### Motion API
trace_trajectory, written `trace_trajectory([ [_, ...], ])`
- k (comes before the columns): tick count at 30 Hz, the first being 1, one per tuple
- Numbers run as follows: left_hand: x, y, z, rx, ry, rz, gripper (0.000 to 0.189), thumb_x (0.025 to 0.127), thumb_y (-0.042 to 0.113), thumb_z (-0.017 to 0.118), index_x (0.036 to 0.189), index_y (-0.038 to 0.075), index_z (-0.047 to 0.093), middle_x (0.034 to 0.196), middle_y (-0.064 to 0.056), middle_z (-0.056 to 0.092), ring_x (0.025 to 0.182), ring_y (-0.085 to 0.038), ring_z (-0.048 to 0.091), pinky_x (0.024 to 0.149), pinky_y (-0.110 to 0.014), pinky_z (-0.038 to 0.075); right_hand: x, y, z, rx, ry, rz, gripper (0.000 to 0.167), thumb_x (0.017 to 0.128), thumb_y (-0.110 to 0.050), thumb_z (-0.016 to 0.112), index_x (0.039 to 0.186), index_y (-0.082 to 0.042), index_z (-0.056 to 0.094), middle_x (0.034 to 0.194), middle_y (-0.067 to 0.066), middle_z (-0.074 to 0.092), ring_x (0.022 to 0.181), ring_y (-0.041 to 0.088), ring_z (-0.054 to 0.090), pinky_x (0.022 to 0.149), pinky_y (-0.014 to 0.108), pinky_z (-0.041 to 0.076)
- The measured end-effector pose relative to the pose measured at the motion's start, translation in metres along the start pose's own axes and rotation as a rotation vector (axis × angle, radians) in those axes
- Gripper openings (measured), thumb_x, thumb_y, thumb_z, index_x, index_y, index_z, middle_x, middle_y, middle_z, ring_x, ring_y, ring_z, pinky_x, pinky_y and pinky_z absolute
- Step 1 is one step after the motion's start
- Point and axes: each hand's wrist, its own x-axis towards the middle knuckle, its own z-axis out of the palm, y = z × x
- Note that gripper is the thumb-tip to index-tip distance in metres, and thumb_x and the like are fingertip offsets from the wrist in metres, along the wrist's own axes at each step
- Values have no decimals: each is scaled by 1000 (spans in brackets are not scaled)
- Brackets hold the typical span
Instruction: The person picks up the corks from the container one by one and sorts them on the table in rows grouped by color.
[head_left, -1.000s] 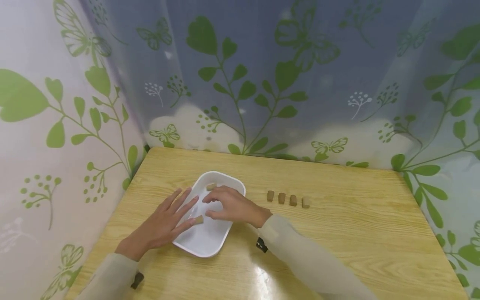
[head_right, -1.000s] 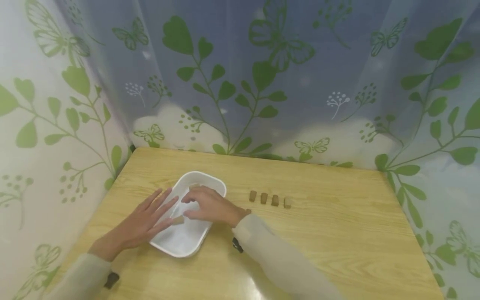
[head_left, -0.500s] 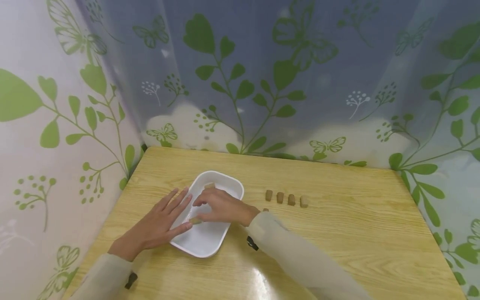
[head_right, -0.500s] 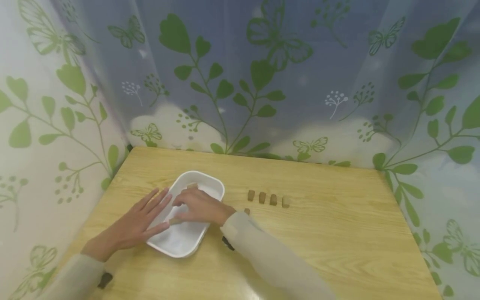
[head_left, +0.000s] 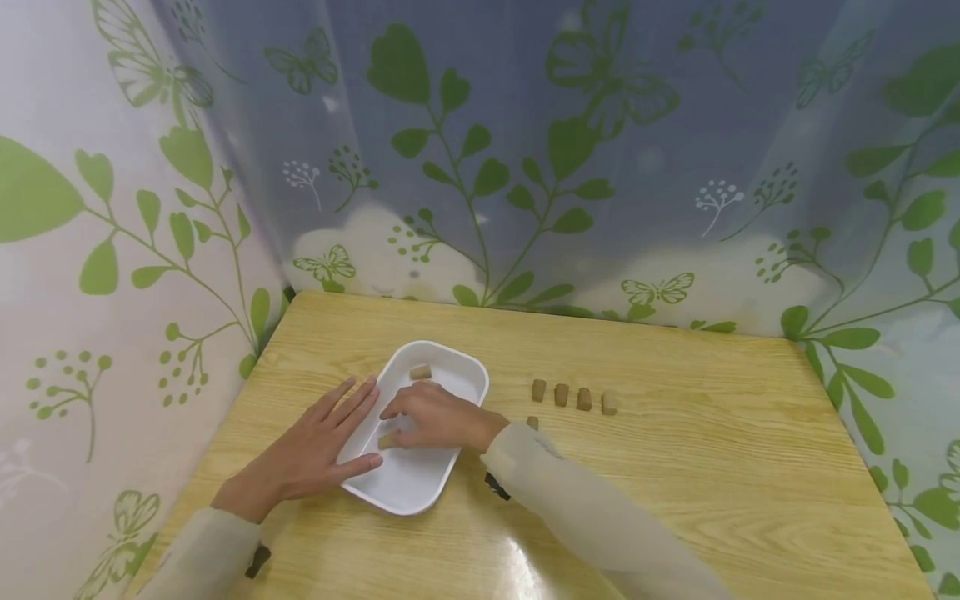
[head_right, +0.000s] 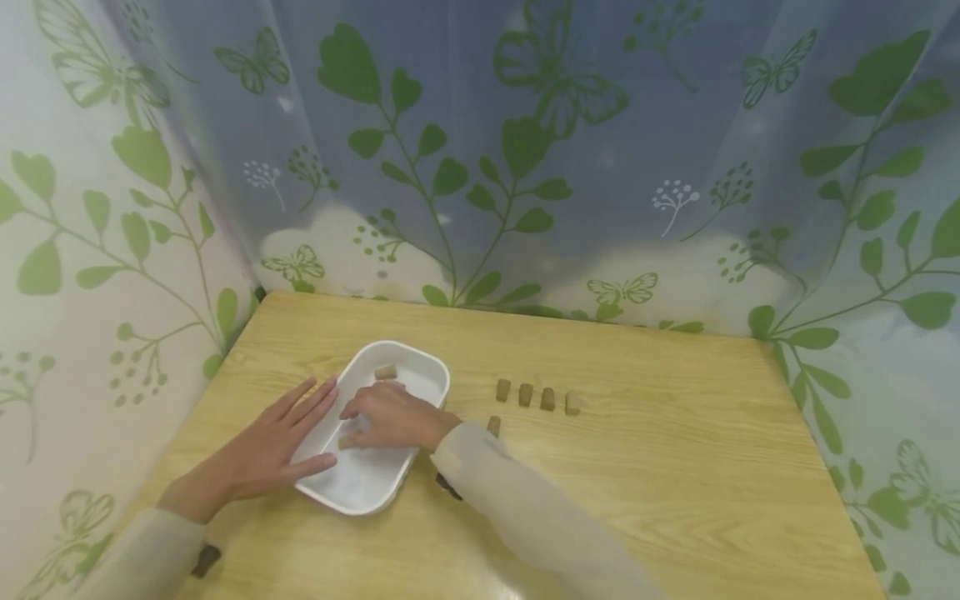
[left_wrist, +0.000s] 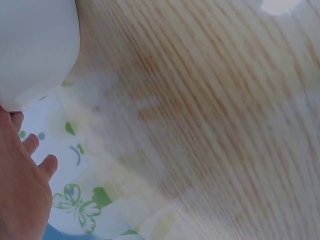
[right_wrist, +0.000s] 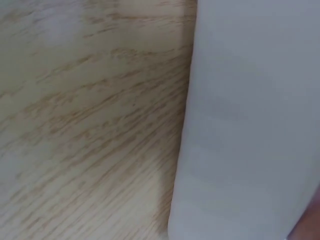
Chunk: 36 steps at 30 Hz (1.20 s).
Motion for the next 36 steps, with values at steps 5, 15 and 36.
trace_trajectory([
  [5, 0, 1, -1, 1, -1, -1, 93, 105, 62, 61, 174, 11, 25, 184, -6, 20, 168, -41, 18, 131, -64, 28, 4, 4, 8, -34, -29, 4, 35, 101, -30, 77, 133, -16, 79, 128, -1, 79, 121, 15, 70, 112, 35, 49],
  [15, 0, 3, -2, 5, -2, 0, 92, 106, 61, 61, 174, 9, 27, 183, -8, 21, 168, -42, 19, 131, -64, 27, 3, 3, 15, -77, -73, -30, 28, 98, -21, 79, 126, -19, 81, 122, -6, 79, 113, 11, 68, 106, 25, 51],
  [36, 0, 5, -3, -5, 0, -18, 90, 106, 59, 61, 173, 8, 27, 183, -8, 22, 168, -42, 19, 132, -63, 25, -2, -1, 10, -78, -137, 6, 30, 99, -22, 75, 130, -22, 78, 103, -8, 70, 96, 6, 60, 91, 19, 50],
])
